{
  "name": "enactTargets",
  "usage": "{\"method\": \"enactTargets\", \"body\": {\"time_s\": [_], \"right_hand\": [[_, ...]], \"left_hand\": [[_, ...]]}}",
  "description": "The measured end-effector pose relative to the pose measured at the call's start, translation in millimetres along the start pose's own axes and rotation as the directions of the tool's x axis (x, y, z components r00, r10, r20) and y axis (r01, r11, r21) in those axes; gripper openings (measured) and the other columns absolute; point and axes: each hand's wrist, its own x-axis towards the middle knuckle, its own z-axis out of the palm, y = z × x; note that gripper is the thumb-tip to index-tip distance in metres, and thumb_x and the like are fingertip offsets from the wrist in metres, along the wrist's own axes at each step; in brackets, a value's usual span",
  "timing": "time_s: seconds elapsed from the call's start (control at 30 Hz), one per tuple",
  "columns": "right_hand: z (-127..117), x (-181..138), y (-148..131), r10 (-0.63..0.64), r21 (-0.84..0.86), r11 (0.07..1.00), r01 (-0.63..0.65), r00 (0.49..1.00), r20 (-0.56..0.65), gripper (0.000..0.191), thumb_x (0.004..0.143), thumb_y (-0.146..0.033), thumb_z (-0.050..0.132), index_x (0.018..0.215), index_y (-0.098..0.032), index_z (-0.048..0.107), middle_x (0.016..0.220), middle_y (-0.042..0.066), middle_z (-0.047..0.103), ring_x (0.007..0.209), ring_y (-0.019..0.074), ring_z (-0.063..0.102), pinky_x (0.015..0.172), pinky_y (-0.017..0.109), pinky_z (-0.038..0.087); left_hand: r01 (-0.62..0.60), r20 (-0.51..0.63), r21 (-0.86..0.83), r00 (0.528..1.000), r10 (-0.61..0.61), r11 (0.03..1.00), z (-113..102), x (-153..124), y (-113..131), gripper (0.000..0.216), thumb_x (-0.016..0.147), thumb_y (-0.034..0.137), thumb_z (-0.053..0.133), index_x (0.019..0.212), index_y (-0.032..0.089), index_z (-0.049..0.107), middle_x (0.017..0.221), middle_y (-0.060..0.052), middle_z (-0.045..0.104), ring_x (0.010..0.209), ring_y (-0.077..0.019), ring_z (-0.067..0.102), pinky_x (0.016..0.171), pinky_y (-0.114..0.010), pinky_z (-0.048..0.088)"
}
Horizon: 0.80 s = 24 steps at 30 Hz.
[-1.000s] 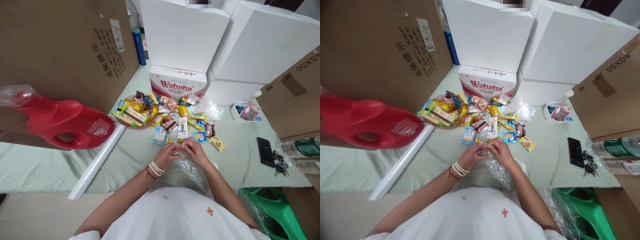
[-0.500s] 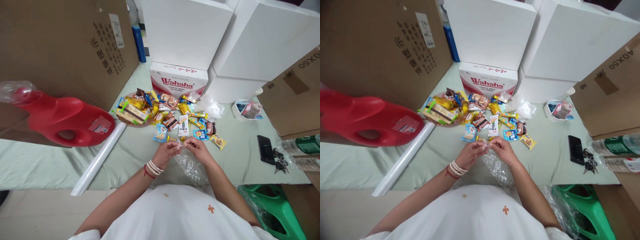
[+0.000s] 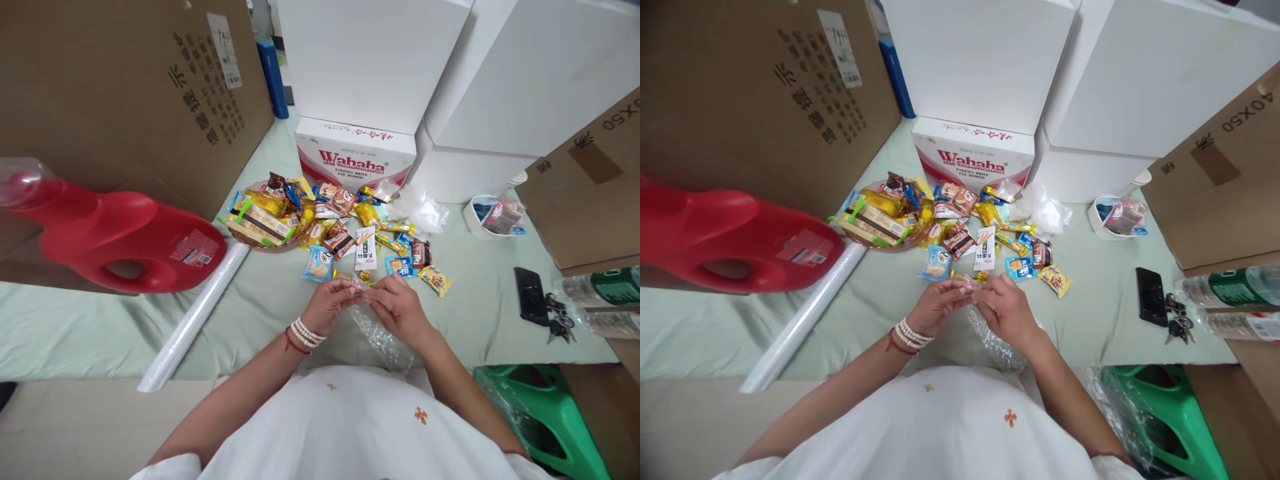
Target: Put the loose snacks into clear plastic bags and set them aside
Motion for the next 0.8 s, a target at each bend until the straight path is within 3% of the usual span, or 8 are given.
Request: {"method": "enactTargets", "body": {"time_s": [0.07, 0.13, 0.2, 0.3, 0.4, 0.47, 0.63, 0.8], "right_hand": [[-3.2, -3.3, -6.3, -0.065, 0.025, 0.998, 0.063, 0.996, 0.066, 0.018, 0.101, -0.023, 0.058, 0.102, -0.024, 0.075, 0.092, 0.007, 0.070, 0.080, 0.0202, 0.055, 0.072, 0.035, 0.045], [-6.8, -5.4, -8.2, -0.040, 0.150, 0.988, 0.029, 0.997, 0.068, 0.014, 0.101, -0.024, 0.059, 0.099, -0.024, 0.074, 0.090, 0.005, 0.070, 0.079, 0.0187, 0.057, 0.072, 0.033, 0.046], [-9.9, -5.7, -4.8, 0.104, 0.231, 0.968, -0.094, 0.994, -0.032, 0.015, 0.102, -0.027, 0.059, 0.094, -0.023, 0.071, 0.084, 0.003, 0.067, 0.076, 0.0169, 0.058, 0.070, 0.031, 0.046], [-9.0, -4.4, 7.1, 0.284, 0.209, 0.945, -0.253, 0.949, -0.138, 0.014, 0.100, -0.032, 0.062, 0.095, -0.022, 0.071, 0.084, 0.002, 0.064, 0.070, 0.0152, 0.055, 0.062, 0.028, 0.042], [1.0, -5.4, 16.3, 0.287, 0.185, 0.943, -0.278, 0.957, -0.026, 0.015, 0.095, -0.036, 0.071, 0.103, -0.023, 0.074, 0.087, 0.002, 0.067, 0.069, 0.0153, 0.055, 0.062, 0.027, 0.042], [9.9, -7.7, 17.5, 0.293, 0.178, 0.941, -0.289, 0.956, 0.004, 0.012, 0.095, -0.034, 0.070, 0.097, -0.023, 0.074, 0.082, 0.001, 0.067, 0.069, 0.0158, 0.057, 0.064, 0.027, 0.044], [24.2, -10.8, 10.9, 0.330, 0.142, 0.939, -0.314, 0.938, -0.104, 0.013, 0.097, -0.032, 0.065, 0.092, -0.022, 0.073, 0.081, 0.003, 0.067, 0.071, 0.0172, 0.059, 0.067, 0.029, 0.046], [27.3, -8.5, 6.3, 0.334, 0.167, 0.934, -0.315, 0.937, -0.100, 0.020, 0.097, -0.039, 0.064, 0.088, -0.023, 0.072, 0.081, 0.004, 0.068, 0.075, 0.0191, 0.060, 0.071, 0.031, 0.047]], "left_hand": [[-0.013, 0.004, -0.009, 1.000, 0.013, 1.000, 0.3, -1.5, 2.8, 0.032, 0.059, 0.031, 0.096, 0.078, 0.014, 0.077, 0.093, -0.008, 0.079, 0.090, -0.0209, 0.073, 0.092, -0.040, 0.059], [-0.036, 0.014, -0.009, 0.999, 0.036, 0.999, 1.1, -3.9, 5.7, 0.028, 0.062, 0.029, 0.094, 0.076, 0.014, 0.076, 0.100, -0.009, 0.079, 0.094, -0.0225, 0.073, 0.094, -0.042, 0.059], [-0.063, 0.021, -0.007, 0.998, 0.063, 0.998, 2.5, -6.4, 8.1, 0.026, 0.062, 0.030, 0.093, 0.073, 0.014, 0.075, 0.102, -0.009, 0.079, 0.098, -0.0235, 0.072, 0.094, -0.042, 0.058], [-0.090, 0.046, 0.004, 0.995, 0.090, 0.996, 5.5, -8.8, 9.8, 0.028, 0.063, 0.033, 0.093, 0.073, 0.015, 0.073, 0.098, -0.009, 0.079, 0.099, -0.0237, 0.072, 0.094, -0.041, 0.058], [-0.101, 0.076, 0.012, 0.992, 0.100, 0.995, 8.0, -9.3, 9.5, 0.031, 0.065, 0.035, 0.092, 0.077, 0.015, 0.071, 0.098, -0.008, 0.079, 0.098, -0.0233, 0.073, 0.095, -0.041, 0.057], [-0.098, 0.081, 0.001, 0.992, 0.098, 0.995, 8.7, -9.5, 8.8, 0.033, 0.067, 0.036, 0.091, 0.081, 0.016, 0.070, 0.099, -0.008, 0.078, 0.096, -0.0228, 0.074, 0.096, -0.041, 0.056], [-0.080, 0.018, -0.077, 0.996, 0.082, 0.994, 7.4, -11.0, 2.8, 0.049, 0.064, 0.031, 0.095, 0.102, 0.021, 0.065, 0.103, -0.002, 0.074, 0.103, -0.0233, 0.073, 0.099, -0.047, 0.055], [-0.129, -0.020, 0.115, 0.991, 0.132, 0.985, 4.7, -5.4, -8.4, 0.039, 0.061, 0.035, 0.096, 0.085, 0.017, 0.071, 0.094, -0.003, 0.072, 0.099, -0.0190, 0.066, 0.098, -0.036, 0.052]]}}
